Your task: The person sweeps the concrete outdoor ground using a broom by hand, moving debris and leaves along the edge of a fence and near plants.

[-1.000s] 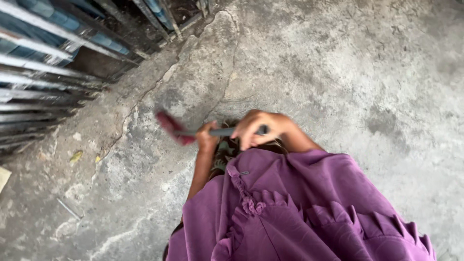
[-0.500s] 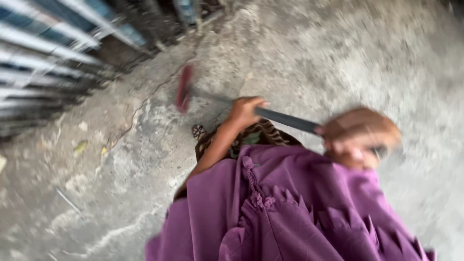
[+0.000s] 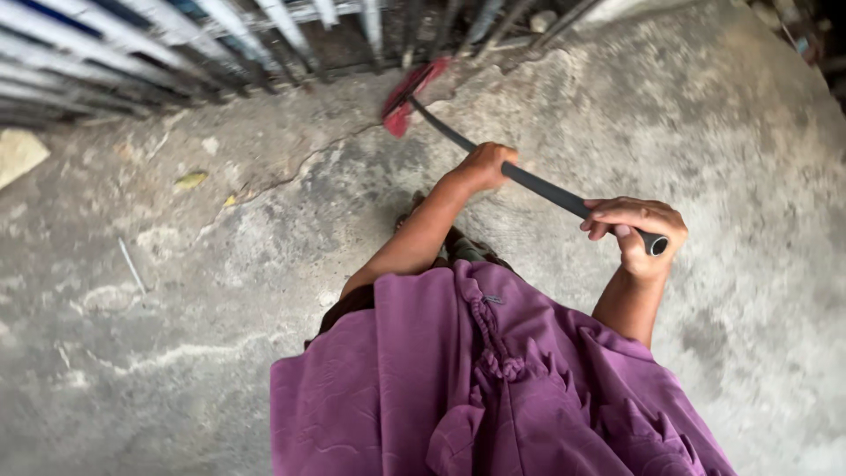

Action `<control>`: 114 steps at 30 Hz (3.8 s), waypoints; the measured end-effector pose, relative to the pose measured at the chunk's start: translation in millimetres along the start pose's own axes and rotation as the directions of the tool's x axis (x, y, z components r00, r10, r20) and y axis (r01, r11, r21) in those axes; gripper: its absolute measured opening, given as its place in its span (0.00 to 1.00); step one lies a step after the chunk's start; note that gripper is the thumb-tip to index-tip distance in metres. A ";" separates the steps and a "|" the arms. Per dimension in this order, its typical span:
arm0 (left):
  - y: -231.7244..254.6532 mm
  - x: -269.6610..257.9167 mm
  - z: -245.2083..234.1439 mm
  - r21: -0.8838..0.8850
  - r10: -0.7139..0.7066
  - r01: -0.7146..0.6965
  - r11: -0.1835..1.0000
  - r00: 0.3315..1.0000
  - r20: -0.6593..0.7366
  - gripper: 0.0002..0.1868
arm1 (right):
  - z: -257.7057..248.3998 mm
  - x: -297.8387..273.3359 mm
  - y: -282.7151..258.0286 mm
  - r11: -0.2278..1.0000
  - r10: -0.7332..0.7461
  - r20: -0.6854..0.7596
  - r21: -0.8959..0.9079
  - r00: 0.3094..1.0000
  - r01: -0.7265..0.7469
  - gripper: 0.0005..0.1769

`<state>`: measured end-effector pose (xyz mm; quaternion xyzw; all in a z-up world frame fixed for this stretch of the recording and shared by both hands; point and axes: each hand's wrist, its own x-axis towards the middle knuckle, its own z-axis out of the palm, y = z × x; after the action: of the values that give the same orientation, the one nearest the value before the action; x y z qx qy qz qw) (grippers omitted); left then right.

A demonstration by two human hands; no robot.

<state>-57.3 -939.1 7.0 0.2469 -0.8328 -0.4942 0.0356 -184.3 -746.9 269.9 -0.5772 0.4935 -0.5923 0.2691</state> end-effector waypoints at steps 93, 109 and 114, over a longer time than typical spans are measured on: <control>-443.3 -551.1 -349.7 -0.238 -0.340 0.410 0.881 0.195 -0.920 0.17 | 775.6 344.3 106.5 0.768 -0.576 0.816 0.518 -0.052 -0.377 0.22; -372.7 -568.9 -433.8 -0.266 -0.293 0.314 0.911 0.043 -0.955 0.11 | 864.9 416.1 40.7 0.539 -0.832 0.549 0.762 -0.084 -0.359 0.11; -424.2 -618.0 -437.5 -0.431 -0.466 0.390 0.813 -0.007 -0.885 0.12 | 961.4 401.1 78.9 0.530 -0.846 0.484 0.711 -0.225 -0.462 0.08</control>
<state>775.9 -1180.9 -12.7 0.7429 -0.4738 -0.2248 0.4161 632.9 -1395.7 219.5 -0.6923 -0.3641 -0.1020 0.6146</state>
